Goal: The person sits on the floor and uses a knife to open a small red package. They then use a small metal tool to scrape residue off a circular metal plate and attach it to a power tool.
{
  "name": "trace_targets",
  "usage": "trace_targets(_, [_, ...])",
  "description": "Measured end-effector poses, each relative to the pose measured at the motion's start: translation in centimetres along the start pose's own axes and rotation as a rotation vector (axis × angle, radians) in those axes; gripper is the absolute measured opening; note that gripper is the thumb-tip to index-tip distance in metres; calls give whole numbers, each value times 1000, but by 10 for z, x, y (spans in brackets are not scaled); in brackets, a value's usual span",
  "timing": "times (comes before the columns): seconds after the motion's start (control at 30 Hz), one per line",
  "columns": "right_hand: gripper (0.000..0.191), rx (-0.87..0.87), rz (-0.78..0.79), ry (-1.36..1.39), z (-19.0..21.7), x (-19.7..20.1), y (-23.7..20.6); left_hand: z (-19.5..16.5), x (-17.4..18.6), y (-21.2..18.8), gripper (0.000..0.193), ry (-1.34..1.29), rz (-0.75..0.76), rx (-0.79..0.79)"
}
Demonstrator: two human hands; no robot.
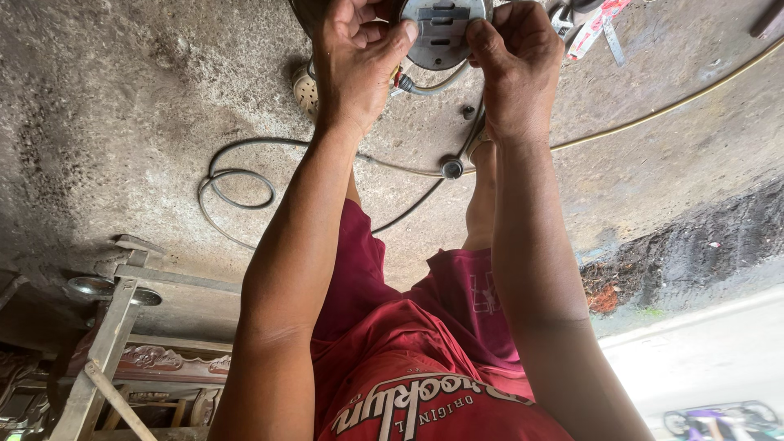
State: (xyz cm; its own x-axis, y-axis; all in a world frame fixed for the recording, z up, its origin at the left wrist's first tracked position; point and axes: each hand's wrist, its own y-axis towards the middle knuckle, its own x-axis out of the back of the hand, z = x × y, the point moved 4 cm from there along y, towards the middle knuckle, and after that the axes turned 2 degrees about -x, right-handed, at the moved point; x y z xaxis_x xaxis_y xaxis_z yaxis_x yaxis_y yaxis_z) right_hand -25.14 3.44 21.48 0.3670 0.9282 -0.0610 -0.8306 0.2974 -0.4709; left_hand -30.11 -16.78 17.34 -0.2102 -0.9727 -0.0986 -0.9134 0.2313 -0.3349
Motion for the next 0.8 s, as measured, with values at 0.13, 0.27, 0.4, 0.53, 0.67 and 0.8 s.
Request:
trace_targets(0.13, [28, 30, 23, 35, -1, 0, 0, -1, -1, -1, 42, 8, -16, -5])
trace_targets(0.27, [29, 49, 47, 65, -1, 0, 0, -5, -1, 0, 44, 45, -34, 7])
trace_targets(0.4, [29, 73, 68, 3, -5, 3, 0, -3, 0, -3, 35, -71, -40, 59])
trace_targets(0.53, [28, 107, 77, -7, -5, 2, -2, 0, 3, -5, 31, -110, -10, -15])
trace_targets(0.67, [24, 127, 99, -13, -6, 1, -6, 22, 7, -14, 27, -285, -1, 105])
trace_targets(0.8, [20, 82, 47, -118, 2, -7, -10, 31, 18, -21, 32, -79, -60, 214])
